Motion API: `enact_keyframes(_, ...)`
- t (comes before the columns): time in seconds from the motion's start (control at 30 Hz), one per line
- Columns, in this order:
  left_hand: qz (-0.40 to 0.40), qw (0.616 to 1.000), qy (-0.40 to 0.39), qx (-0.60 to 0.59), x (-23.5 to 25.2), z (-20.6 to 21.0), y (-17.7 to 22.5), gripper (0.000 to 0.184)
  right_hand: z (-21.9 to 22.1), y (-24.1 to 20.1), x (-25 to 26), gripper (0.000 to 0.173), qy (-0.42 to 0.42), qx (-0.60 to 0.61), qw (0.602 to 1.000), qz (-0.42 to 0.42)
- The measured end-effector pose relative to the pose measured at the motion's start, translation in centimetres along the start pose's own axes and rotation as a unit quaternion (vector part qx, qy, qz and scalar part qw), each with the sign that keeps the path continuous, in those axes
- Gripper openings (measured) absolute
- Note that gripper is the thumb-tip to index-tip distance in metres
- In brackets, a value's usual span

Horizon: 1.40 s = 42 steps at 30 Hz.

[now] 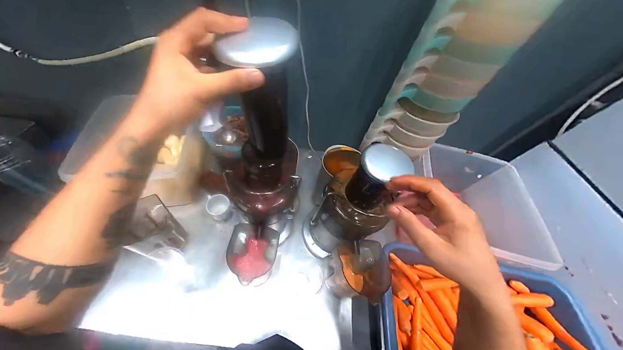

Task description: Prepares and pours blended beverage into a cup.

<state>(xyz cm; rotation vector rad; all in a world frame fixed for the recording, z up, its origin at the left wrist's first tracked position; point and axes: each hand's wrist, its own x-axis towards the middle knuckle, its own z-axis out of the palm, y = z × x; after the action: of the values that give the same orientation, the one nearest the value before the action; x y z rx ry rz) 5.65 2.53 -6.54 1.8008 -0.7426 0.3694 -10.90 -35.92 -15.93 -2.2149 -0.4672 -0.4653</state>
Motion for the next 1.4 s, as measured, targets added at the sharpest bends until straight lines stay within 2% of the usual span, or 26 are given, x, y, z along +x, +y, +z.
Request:
enact_keyframes(0.13,-0.003,0.997,-0.027,0.069,-0.2,-0.5,0.6,0.063,-2.5,4.9,-7.5,0.043,0.076,0.036,0.994,0.076)
enact_keyframes(0.27,0.001,0.992,-0.021,0.121,-0.8,0.4,1.2,0.066,-2.3,7.5,-12.8,0.040,0.108,0.114,0.982,0.109)
enact_keyframes(0.47,-0.011,0.993,-0.028,0.111,-1.1,0.3,1.1,0.068,0.9,9.9,-13.5,0.038,0.057,0.238,0.964,0.100)
enact_keyframes(0.6,-0.043,0.988,-0.029,0.144,0.0,2.1,0.6,0.064,1.9,10.6,-12.1,0.039,0.024,0.219,0.971,0.094)
enact_keyframes(0.73,-0.066,0.984,-0.029,0.164,-1.8,2.6,0.0,0.068,1.7,9.2,-11.4,0.038,0.014,0.193,0.979,0.067)
enact_keyframes(0.93,-0.118,0.977,-0.065,0.167,-8.1,5.6,-7.0,0.069,3.7,4.8,-13.6,0.038,0.035,0.184,0.978,0.091)
enact_keyframes(1.07,-0.077,0.973,-0.104,0.192,-10.2,4.8,-8.1,0.077,6.1,1.1,-14.7,0.039,0.026,0.146,0.983,0.110)
enact_keyframes(1.13,-0.072,0.973,-0.093,0.197,-11.4,3.4,-8.8,0.079,6.9,-0.8,-15.1,0.037,0.010,0.114,0.986,0.121)
enact_keyframes(1.2,-0.111,0.978,-0.058,0.166,-13.2,1.7,-10.3,0.071,7.5,-2.4,-15.7,0.036,-0.007,0.086,0.986,0.139)
enact_keyframes(1.27,-0.156,0.975,-0.052,0.147,-15.3,0.1,-13.1,0.048,8.2,-3.7,-16.7,0.037,-0.012,0.076,0.984,0.161)
enact_keyframes(1.33,-0.214,0.960,-0.112,0.144,-17.1,-0.6,-15.9,0.035,9.0,-4.7,-17.5,0.036,-0.016,0.065,0.981,0.181)
enact_keyframes(1.4,-0.280,0.923,-0.219,0.146,-18.0,-0.1,-18.5,0.035,10.2,-5.7,-18.0,0.034,-0.016,0.058,0.978,0.199)
